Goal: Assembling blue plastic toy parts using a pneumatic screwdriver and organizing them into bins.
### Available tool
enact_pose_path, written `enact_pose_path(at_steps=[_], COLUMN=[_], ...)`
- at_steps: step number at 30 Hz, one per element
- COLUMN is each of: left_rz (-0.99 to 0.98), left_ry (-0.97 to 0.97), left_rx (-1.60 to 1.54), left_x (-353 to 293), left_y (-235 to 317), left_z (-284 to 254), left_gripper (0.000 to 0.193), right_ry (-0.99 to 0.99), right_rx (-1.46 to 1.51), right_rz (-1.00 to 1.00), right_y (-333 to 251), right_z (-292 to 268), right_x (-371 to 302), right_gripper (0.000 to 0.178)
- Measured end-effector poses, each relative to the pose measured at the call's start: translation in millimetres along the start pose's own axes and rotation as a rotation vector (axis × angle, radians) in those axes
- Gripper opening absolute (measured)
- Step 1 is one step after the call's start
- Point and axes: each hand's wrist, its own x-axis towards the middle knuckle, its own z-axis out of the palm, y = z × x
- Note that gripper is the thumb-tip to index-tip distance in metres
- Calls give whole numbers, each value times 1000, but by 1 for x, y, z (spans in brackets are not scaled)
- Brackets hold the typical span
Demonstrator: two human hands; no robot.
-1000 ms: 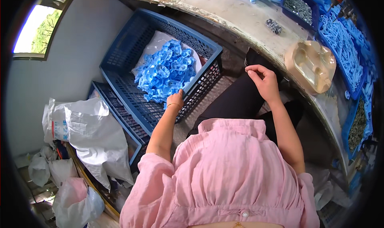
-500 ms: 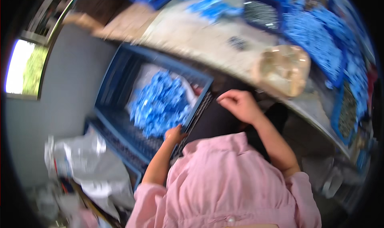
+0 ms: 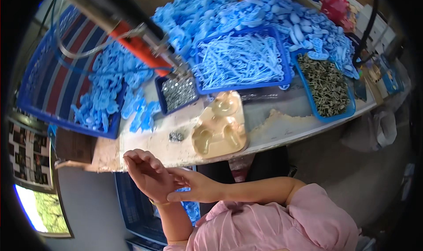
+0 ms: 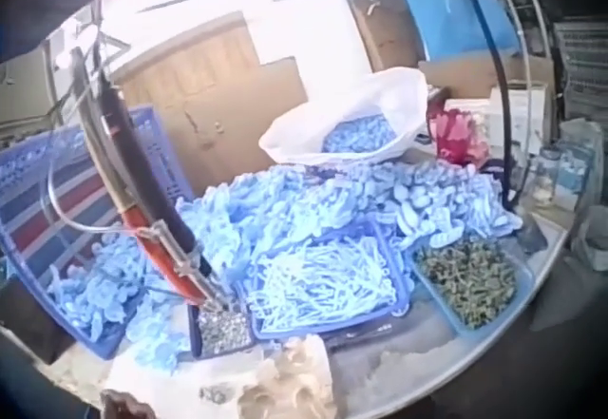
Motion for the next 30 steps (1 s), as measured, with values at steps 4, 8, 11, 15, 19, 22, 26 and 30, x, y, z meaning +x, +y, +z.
enact_pose_path(at_steps=[4, 8, 11, 15, 19, 22, 26, 30], left_rz=[-68, 145, 642, 766, 643, 661, 497, 444], left_ry=[-113, -238, -676, -1017, -1068, -1213, -1289, -1316], left_rx=[-120, 140, 892, 1111, 1041, 1044, 927, 896], left_x=[14, 12, 17, 12, 1, -6, -18, -14], left_y=[-22, -43, -59, -72, -79, -88, -106, -112], left_z=[36, 66, 67, 80, 71, 81, 85, 86], left_gripper=[25, 23, 3, 17, 19, 20, 19, 19], right_ry=[45, 111, 119, 130, 653, 1078, 1383, 1390], right_rx=[-315, -61, -622, -1073, -1287, -1603, -2120, -2168], right_rz=[82, -35, -31, 8, -3, -68, 109, 231], right_y=[-27, -22, -50, -135, -233, -306, -365, -370], right_z=[-13, -18, -40, -69, -127, -191, -262, -299], right_x=[-20, -40, -46, -81, -109, -134, -150, -138], right_gripper=[65, 56, 46, 31, 22, 22, 32, 33])
